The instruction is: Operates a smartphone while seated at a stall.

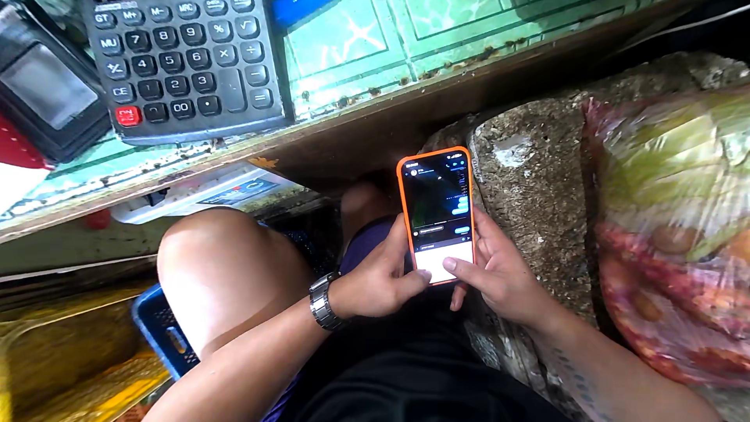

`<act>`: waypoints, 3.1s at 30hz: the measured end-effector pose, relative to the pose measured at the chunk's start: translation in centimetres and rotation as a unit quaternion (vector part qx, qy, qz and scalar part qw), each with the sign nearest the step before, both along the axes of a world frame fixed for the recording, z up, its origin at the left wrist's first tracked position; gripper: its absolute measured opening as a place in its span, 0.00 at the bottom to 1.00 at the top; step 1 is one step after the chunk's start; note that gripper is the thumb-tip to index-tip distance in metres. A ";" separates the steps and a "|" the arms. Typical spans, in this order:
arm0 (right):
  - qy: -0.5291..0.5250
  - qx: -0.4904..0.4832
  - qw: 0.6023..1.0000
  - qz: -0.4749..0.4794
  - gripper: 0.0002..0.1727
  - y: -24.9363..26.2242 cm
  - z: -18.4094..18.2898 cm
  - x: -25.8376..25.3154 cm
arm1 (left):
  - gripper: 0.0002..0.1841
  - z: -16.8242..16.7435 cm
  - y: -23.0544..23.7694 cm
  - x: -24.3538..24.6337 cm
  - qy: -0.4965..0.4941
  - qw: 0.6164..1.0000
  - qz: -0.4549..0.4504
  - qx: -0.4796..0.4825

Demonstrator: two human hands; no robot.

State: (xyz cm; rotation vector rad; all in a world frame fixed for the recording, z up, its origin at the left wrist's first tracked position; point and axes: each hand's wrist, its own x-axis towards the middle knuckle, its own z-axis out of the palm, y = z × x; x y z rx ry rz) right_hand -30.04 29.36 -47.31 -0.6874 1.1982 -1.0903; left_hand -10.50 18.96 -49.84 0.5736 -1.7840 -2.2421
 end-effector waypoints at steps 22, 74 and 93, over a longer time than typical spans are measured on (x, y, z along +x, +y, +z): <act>-0.062 -0.051 0.996 0.047 0.44 0.3 -0.6 -0.6 | 0.39 -0.1 -0.1 0.2 0.003 1.000 0.011 0.024; -0.061 -0.031 0.997 0.048 0.44 0.1 -0.4 -0.4 | 0.39 -0.1 0.1 0.3 -0.006 0.999 0.030 0.026; -0.039 -0.020 0.998 0.043 0.53 0.1 -0.1 0.0 | 0.39 -0.1 0.0 0.4 0.009 0.999 0.025 0.031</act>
